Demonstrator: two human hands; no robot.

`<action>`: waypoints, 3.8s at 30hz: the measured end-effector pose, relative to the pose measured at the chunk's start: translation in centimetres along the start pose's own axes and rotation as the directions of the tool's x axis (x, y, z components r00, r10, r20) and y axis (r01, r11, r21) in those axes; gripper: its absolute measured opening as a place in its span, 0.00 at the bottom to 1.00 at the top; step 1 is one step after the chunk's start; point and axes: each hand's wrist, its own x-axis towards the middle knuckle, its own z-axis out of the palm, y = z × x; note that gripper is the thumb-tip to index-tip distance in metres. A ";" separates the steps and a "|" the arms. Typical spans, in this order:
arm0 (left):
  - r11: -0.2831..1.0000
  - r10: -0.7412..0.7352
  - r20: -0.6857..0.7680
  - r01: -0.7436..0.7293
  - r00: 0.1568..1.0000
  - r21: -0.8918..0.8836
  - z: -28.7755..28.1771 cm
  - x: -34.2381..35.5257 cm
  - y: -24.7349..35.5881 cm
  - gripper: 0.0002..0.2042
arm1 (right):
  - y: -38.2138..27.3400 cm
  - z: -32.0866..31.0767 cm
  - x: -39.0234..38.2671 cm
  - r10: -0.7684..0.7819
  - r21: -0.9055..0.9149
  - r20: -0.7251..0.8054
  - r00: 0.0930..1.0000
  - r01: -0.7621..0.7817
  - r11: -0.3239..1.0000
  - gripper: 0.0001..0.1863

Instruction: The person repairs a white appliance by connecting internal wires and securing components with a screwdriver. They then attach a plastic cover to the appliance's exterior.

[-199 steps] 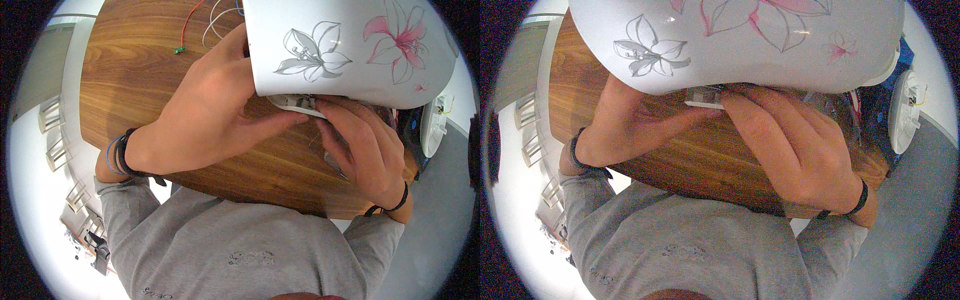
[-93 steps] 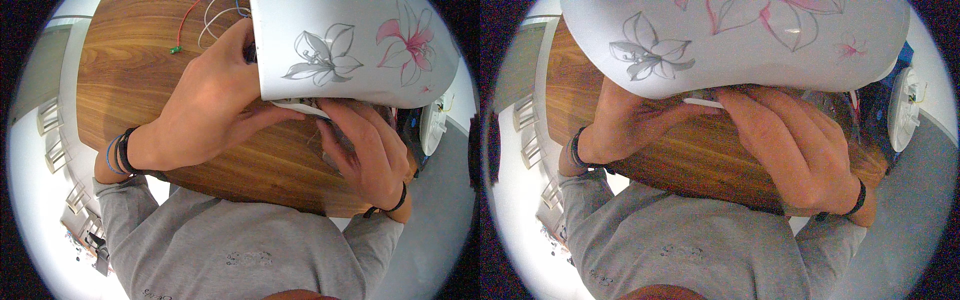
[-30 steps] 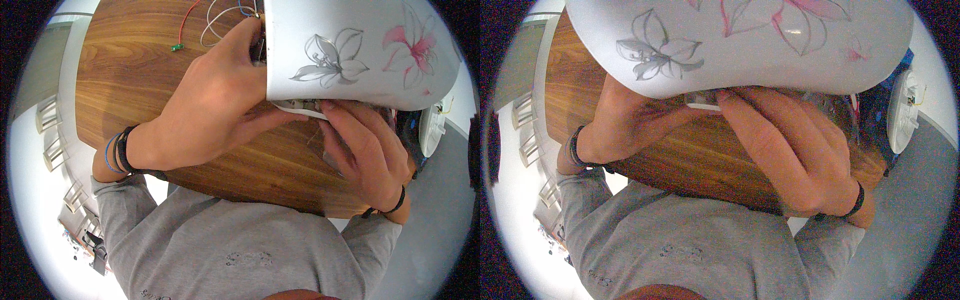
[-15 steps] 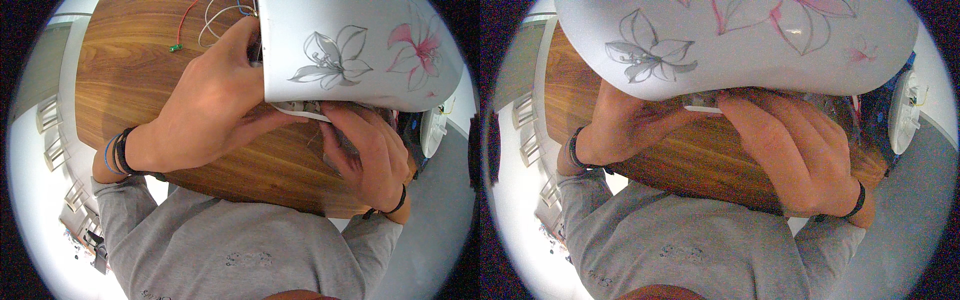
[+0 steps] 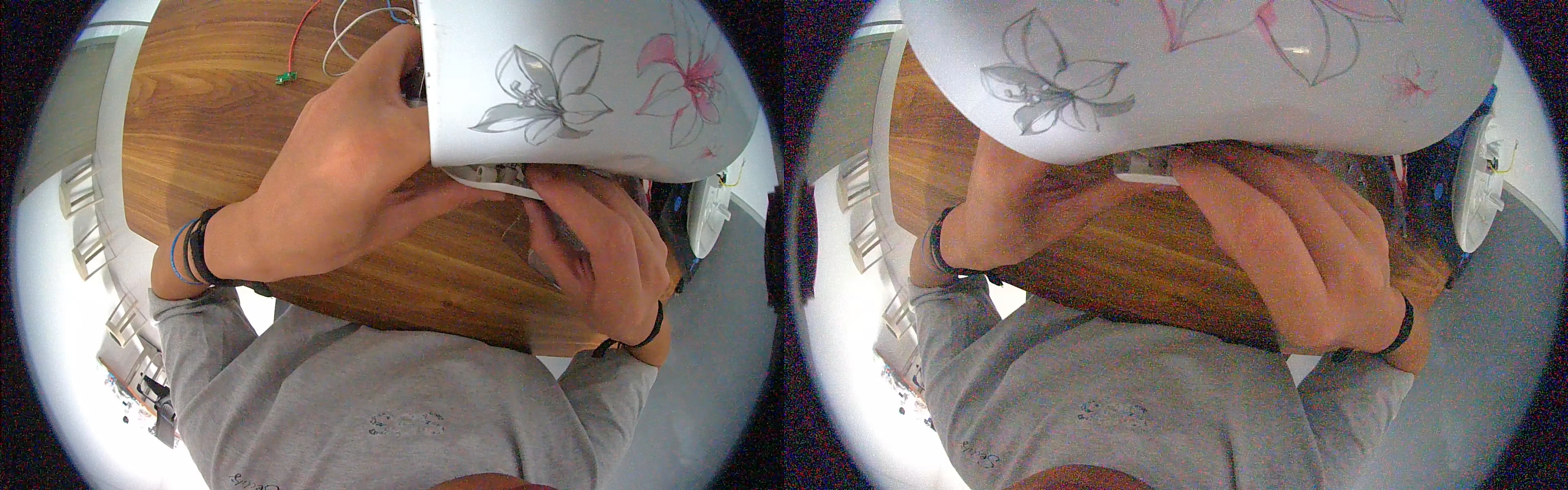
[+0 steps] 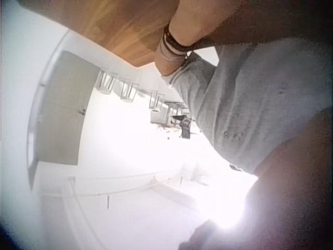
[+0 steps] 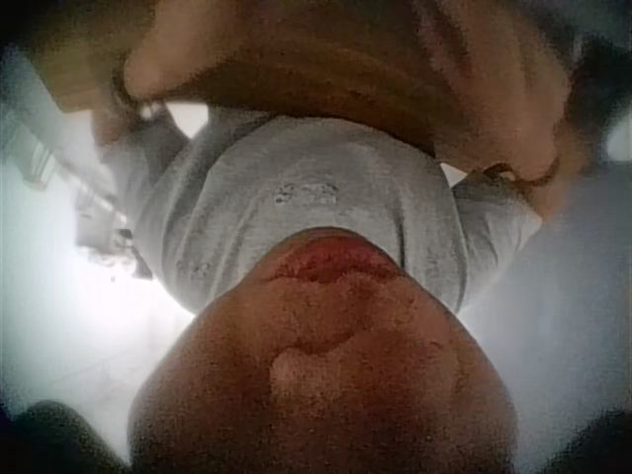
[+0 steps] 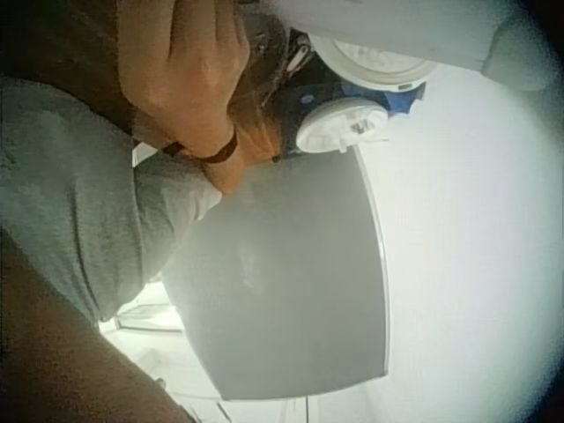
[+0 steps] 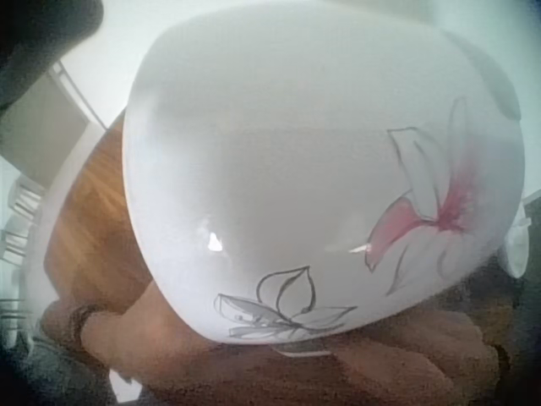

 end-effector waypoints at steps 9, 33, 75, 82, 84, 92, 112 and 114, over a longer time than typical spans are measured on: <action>1.000 -0.016 0.035 0.016 0.999 0.001 -0.3 -0.2 -0.1 0.27 | 0.1 -0.3 0.2 -0.039 -0.026 0.000 0.999 0.039 0.999 0.27; 1.000 -0.006 0.010 0.007 1.000 -0.030 0.0 -0.4 -0.4 0.28 | 0.0 0.0 0.3 -0.036 -0.044 -0.016 0.999 0.035 0.998 0.25; 0.999 -0.005 0.007 0.005 1.000 -0.051 -0.1 -0.1 -0.2 0.25 | -0.4 -0.4 0.7 -0.063 -0.090 0.028 0.998 0.066 0.994 0.27; 0.998 -0.026 0.035 0.028 0.999 -0.049 -0.3 0.0 -0.1 0.24 | -0.6 -0.5 0.7 -0.011 -0.071 0.024 1.000 0.013 0.997 0.27; 0.997 -0.037 0.056 0.041 0.998 -0.061 -0.4 -0.1 -0.1 0.24 | -0.5 -0.3 0.7 -0.017 -0.065 0.015 1.000 0.018 0.998 0.27; 0.999 -0.030 0.046 0.031 0.998 -0.017 -0.1 0.0 0.0 0.23 | -0.8 -0.3 0.4 0.007 -0.057 0.042 0.999 -0.005 0.998 0.27; 0.996 -0.063 0.105 0.070 0.992 -0.063 -0.6 -0.3 0.1 0.24 | -0.5 -0.5 0.4 -0.067 -0.058 0.025 0.997 0.069 0.996 0.27; 0.994 -0.069 0.074 0.075 0.995 -0.081 -0.2 -0.3 0.2 0.24 | -0.7 -0.4 0.3 -0.046 -0.066 0.022 0.999 0.048 0.997 0.26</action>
